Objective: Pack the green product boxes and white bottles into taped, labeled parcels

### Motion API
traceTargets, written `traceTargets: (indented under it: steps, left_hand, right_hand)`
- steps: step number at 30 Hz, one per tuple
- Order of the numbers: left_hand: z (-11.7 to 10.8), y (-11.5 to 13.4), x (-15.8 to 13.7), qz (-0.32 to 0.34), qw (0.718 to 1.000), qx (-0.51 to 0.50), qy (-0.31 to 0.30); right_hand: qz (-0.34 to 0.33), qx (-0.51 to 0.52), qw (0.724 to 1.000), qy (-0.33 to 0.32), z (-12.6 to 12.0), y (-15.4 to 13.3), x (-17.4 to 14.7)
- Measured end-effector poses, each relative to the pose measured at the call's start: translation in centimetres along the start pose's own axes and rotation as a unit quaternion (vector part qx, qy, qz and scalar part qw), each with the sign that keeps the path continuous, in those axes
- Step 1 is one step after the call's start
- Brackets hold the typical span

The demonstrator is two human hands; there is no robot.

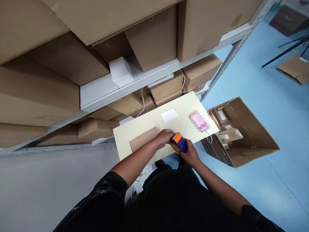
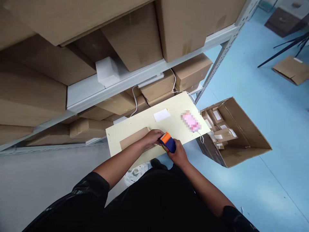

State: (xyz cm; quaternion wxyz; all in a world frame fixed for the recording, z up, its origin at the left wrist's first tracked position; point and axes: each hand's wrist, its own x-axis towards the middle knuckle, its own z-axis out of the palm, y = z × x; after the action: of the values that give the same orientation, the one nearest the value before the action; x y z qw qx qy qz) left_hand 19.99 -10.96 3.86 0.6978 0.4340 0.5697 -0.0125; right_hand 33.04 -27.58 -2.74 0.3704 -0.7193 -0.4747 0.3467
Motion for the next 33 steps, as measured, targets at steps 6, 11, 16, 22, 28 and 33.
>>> traceTargets:
  steps: [6, 11, 16, 22, 28, 33]
  left_hand:
    - [0.3, 1.2, -0.9, 0.012, 0.997, 0.072, -0.002]
    - [-0.6, 1.3, -2.5, 0.058, 0.997, 0.008, -0.049]
    - [-2.2, -0.4, -5.0, 0.08, 0.996, -0.021, -0.014]
    - [-4.3, -3.9, -10.7, 0.169, 0.983, 0.019, -0.072]
    - [-6.3, -5.8, -16.0, 0.262, 0.961, 0.041, -0.079]
    - [-6.6, -5.7, -17.5, 0.328, 0.936, 0.126, -0.032]
  right_hand:
    - [-0.001, 0.002, 0.999, 0.035, -0.2, 0.6, -0.7]
    - [-0.007, 0.038, 0.998, 0.05, -1.6, 0.2, -1.2]
    - [0.019, 0.148, 0.988, 0.049, -2.5, -1.9, -2.9]
    - [0.04, 0.281, 0.956, 0.071, -1.3, -5.2, -6.9]
    - [0.05, 0.379, 0.922, 0.056, 1.3, -10.2, -9.7]
    - [0.055, 0.367, 0.928, 0.029, 1.9, -11.7, -9.5]
